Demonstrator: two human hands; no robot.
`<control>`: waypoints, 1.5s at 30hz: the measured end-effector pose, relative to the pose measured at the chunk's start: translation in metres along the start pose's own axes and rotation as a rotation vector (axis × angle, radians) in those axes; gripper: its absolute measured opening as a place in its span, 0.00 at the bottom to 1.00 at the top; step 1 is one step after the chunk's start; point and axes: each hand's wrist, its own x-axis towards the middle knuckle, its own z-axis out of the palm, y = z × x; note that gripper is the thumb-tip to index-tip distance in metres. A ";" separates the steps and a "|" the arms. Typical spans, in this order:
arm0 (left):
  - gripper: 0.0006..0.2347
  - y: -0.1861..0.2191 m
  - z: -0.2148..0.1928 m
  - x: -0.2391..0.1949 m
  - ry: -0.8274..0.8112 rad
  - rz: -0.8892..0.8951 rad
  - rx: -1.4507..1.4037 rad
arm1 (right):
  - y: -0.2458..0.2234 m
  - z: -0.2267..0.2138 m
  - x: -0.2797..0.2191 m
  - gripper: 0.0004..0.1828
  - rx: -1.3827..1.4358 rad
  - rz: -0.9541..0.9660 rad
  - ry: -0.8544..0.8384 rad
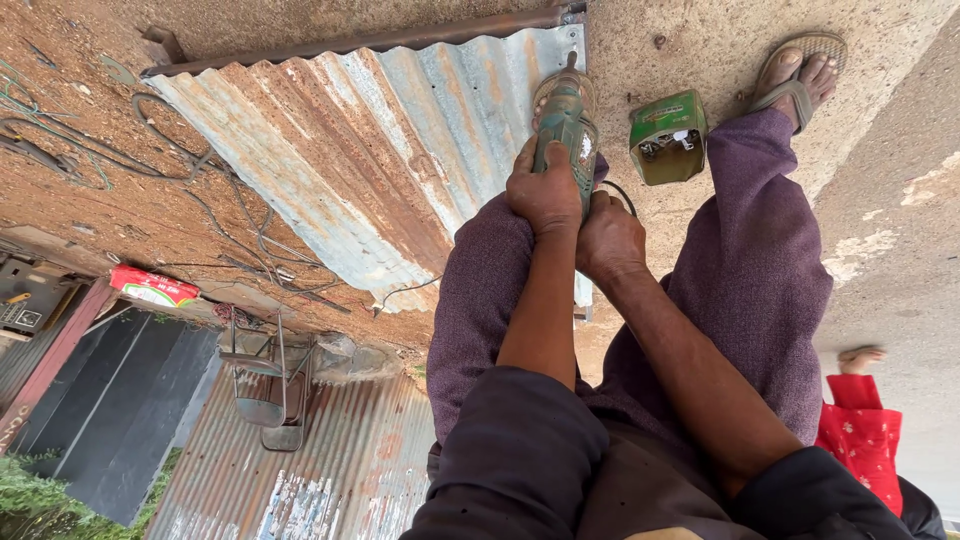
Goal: Drilling holes into a corrugated metal sheet using a power drill.
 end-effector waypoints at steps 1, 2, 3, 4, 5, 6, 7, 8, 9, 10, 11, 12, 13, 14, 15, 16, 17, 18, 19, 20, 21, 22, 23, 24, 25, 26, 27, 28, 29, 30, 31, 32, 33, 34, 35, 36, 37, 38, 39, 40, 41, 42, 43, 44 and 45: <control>0.22 -0.001 -0.001 0.000 0.001 0.000 0.002 | -0.002 -0.002 -0.001 0.38 0.002 0.000 -0.001; 0.22 -0.002 -0.001 0.001 0.005 0.013 0.014 | -0.004 -0.003 -0.001 0.37 0.007 0.014 -0.015; 0.22 -0.003 0.000 0.001 0.005 0.026 0.025 | -0.005 -0.006 -0.002 0.37 0.011 0.032 -0.027; 0.22 0.000 -0.001 -0.001 0.002 0.026 0.026 | -0.003 -0.005 -0.001 0.37 0.012 0.035 -0.027; 0.22 0.003 -0.001 -0.002 -0.017 -0.001 0.030 | 0.000 -0.003 0.000 0.37 0.001 0.020 -0.017; 0.23 0.006 -0.002 -0.004 -0.036 -0.028 0.034 | 0.002 -0.002 0.000 0.38 -0.011 0.006 -0.008; 0.23 0.006 -0.001 -0.005 -0.034 -0.028 0.033 | 0.002 -0.003 0.000 0.38 -0.012 0.004 -0.008; 0.23 0.007 0.000 -0.005 -0.036 -0.032 0.034 | 0.002 -0.004 -0.001 0.37 -0.002 0.000 -0.010; 0.23 0.006 0.000 -0.006 -0.036 -0.035 0.035 | 0.002 -0.005 -0.001 0.36 0.008 -0.005 -0.012; 0.23 0.006 0.001 -0.006 -0.033 -0.035 0.035 | 0.002 -0.005 -0.002 0.36 0.007 -0.008 -0.013; 0.23 0.006 0.001 -0.006 -0.028 -0.030 0.027 | 0.001 -0.005 -0.002 0.36 0.012 -0.005 -0.007; 0.23 0.005 0.002 -0.006 -0.024 -0.024 0.019 | 0.002 -0.005 -0.002 0.35 0.017 -0.002 0.000; 0.23 0.006 0.001 -0.006 -0.025 -0.022 0.021 | 0.002 -0.005 -0.002 0.35 0.020 -0.001 0.000; 0.23 0.008 0.000 -0.007 -0.021 -0.017 0.033 | 0.003 -0.004 -0.002 0.35 0.018 -0.001 0.000; 0.22 0.009 0.001 -0.006 -0.017 -0.010 0.043 | 0.004 -0.004 -0.001 0.35 0.015 -0.001 0.003; 0.22 0.011 0.001 -0.007 -0.019 -0.007 0.044 | 0.005 -0.002 0.000 0.35 0.018 0.000 0.005; 0.22 0.013 0.000 -0.008 -0.022 -0.020 0.052 | 0.006 0.000 0.000 0.35 0.010 0.006 0.000; 0.22 0.015 0.000 -0.008 -0.024 -0.032 0.060 | 0.007 0.002 0.001 0.35 0.002 0.013 -0.005; 0.22 0.010 0.001 -0.008 -0.024 -0.027 0.061 | 0.007 0.003 0.001 0.35 0.005 0.012 -0.002; 0.22 0.006 0.003 -0.008 -0.014 0.006 0.068 | 0.007 0.004 0.001 0.37 0.020 -0.007 0.032; 0.22 0.001 0.004 -0.008 -0.005 0.038 0.076 | 0.008 0.005 0.000 0.38 0.034 -0.024 0.064; 0.22 0.002 0.004 -0.007 -0.006 0.042 0.077 | 0.009 0.006 0.002 0.38 0.038 -0.024 0.066; 0.22 0.003 0.004 -0.008 -0.010 0.042 0.074 | 0.009 0.007 0.001 0.39 0.043 -0.022 0.061; 0.23 0.003 0.004 -0.009 -0.014 0.043 0.070 | 0.010 0.008 0.001 0.40 0.048 -0.020 0.055; 0.23 0.005 0.002 -0.009 -0.016 0.045 0.073 | 0.011 0.009 0.001 0.40 0.051 -0.018 0.056; 0.22 0.007 0.001 -0.009 -0.016 0.029 0.064 | 0.011 0.010 0.000 0.38 0.059 -0.011 0.045; 0.22 0.011 0.002 -0.010 -0.019 0.016 0.051 | 0.012 0.009 0.001 0.37 0.065 -0.004 0.040; 0.22 0.010 0.000 -0.010 -0.025 0.021 0.050 | 0.009 0.006 -0.001 0.37 0.067 0.000 0.046; 0.22 0.010 0.000 -0.010 -0.025 0.029 0.039 | 0.005 0.002 0.000 0.40 0.076 0.015 0.027; 0.22 0.010 0.000 -0.009 -0.025 0.036 0.028 | 0.002 -0.003 0.000 0.43 0.085 0.030 0.009; 0.22 0.007 0.001 -0.008 -0.033 0.042 0.026 | 0.003 -0.002 0.000 0.43 0.088 0.034 0.017; 0.22 0.003 0.002 -0.007 -0.026 0.068 0.045 | 0.004 -0.002 0.000 0.45 0.084 0.033 0.014; 0.22 0.000 0.003 -0.006 -0.018 0.093 0.063 | 0.005 -0.001 0.000 0.47 0.079 0.031 0.009; 0.22 0.003 0.004 -0.007 -0.023 0.097 0.062 | 0.004 -0.002 0.000 0.47 0.081 0.034 0.015; 0.22 0.005 0.003 -0.008 -0.034 0.059 0.043 | 0.004 -0.004 0.000 0.47 0.083 0.023 0.006; 0.22 0.008 0.003 -0.010 -0.045 0.021 0.024 | 0.003 -0.005 0.000 0.48 0.084 0.012 -0.002; 0.22 0.007 0.002 -0.009 -0.048 0.021 0.024 | 0.001 -0.007 -0.002 0.48 0.085 0.015 0.000; 0.22 0.007 0.001 -0.009 -0.050 0.028 0.038 | -0.002 -0.010 -0.003 0.46 0.084 0.044 -0.046; 0.22 0.007 0.002 -0.008 -0.056 0.037 0.050 | -0.004 -0.013 -0.003 0.45 0.084 0.075 -0.088; 0.22 0.004 0.001 -0.008 -0.063 0.041 0.048 | -0.003 -0.011 -0.004 0.45 0.085 0.079 -0.081; 0.22 0.002 0.001 -0.006 -0.052 0.055 0.057 | -0.003 -0.010 -0.003 0.46 0.089 0.066 -0.065; 0.22 0.000 0.002 -0.004 -0.041 0.069 0.066 | -0.003 -0.009 -0.002 0.48 0.093 0.054 -0.048; 0.22 0.013 -0.002 -0.008 -0.049 0.072 0.067 | -0.006 -0.010 -0.002 0.48 0.097 0.060 -0.042; 0.23 0.026 -0.005 -0.012 -0.064 -0.018 0.005 | -0.008 -0.011 -0.003 0.52 0.076 0.042 -0.038; 0.23 0.039 -0.007 -0.017 -0.086 -0.109 -0.057 | -0.008 -0.013 -0.004 0.56 0.055 0.031 -0.030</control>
